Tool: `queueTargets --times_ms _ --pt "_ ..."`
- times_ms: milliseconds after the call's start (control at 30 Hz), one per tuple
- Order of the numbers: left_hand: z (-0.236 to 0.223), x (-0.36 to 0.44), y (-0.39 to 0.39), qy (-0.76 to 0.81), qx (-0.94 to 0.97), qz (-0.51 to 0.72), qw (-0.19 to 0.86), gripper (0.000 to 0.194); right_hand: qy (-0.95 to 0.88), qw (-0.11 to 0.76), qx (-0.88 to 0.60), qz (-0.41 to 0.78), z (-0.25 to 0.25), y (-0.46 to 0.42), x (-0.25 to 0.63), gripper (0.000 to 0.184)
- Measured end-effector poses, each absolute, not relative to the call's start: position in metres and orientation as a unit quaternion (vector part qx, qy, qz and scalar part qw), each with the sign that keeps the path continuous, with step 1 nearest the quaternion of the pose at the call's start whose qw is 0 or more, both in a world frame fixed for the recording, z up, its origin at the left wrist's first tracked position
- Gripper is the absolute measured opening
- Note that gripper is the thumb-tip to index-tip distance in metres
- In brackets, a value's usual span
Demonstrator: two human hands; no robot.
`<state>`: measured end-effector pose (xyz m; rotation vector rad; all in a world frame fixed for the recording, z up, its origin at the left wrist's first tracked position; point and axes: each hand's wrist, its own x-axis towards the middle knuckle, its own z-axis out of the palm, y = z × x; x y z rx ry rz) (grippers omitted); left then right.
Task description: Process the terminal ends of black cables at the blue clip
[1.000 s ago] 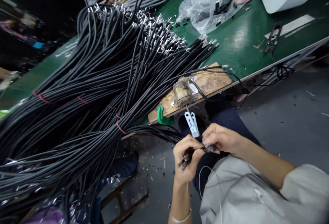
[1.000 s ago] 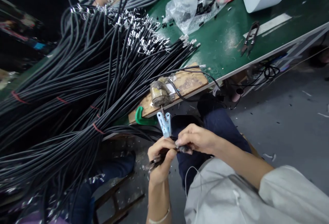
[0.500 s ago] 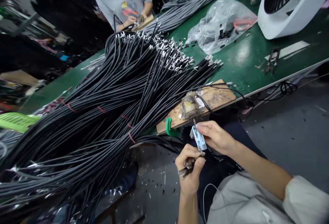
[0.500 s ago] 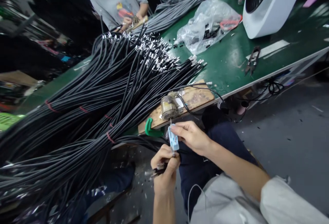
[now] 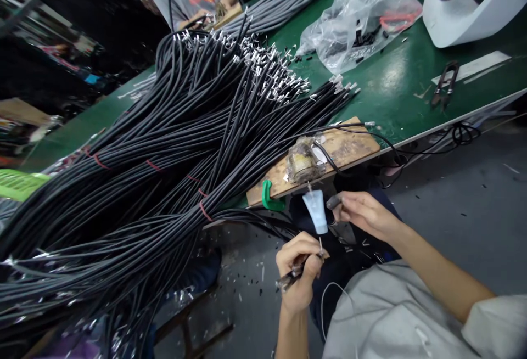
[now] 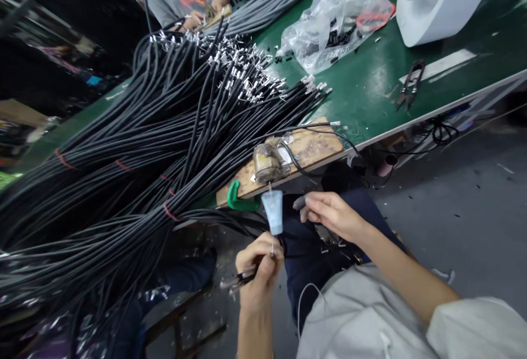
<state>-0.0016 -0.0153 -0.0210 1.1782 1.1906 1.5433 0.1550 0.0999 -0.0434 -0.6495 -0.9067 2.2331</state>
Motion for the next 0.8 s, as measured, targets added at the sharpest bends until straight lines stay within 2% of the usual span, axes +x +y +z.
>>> queueTargets --times_ms 167,300,400,500,567,667,733,800 --pt "-0.028 -0.004 -0.008 0.53 0.516 0.557 0.379 0.055 -0.496 0.323 -0.341 0.73 -0.035 0.089 0.167 0.029" --pt "-0.028 0.002 0.001 0.595 0.512 0.509 0.352 0.055 -0.622 0.38 -0.328 0.601 -0.017 0.082 0.167 0.018" --pt "-0.024 0.005 0.005 0.585 0.452 0.589 0.327 0.065 -0.674 0.441 -0.3 0.511 -0.011 0.08 0.169 0.012" --pt "-0.02 0.004 0.0 0.525 0.357 0.676 0.374 0.076 -0.672 0.416 -0.276 0.547 -0.017 0.075 0.174 0.017" --pt "-0.019 0.002 -0.006 0.502 0.356 0.666 0.422 0.069 -0.635 0.407 -0.309 0.58 -0.023 0.067 0.179 0.021" --pt "-0.018 0.002 -0.012 0.501 0.409 0.614 0.451 0.029 -0.627 0.377 -0.302 0.611 -0.026 0.053 0.182 0.027" --pt "-0.018 0.005 -0.013 0.488 0.43 0.618 0.442 0.024 -0.657 0.337 -0.278 0.614 -0.03 0.049 0.181 0.024" --pt "-0.018 0.01 -0.014 0.472 0.439 0.654 0.395 0.019 -0.651 0.315 -0.339 0.602 -0.041 0.052 0.177 0.03"
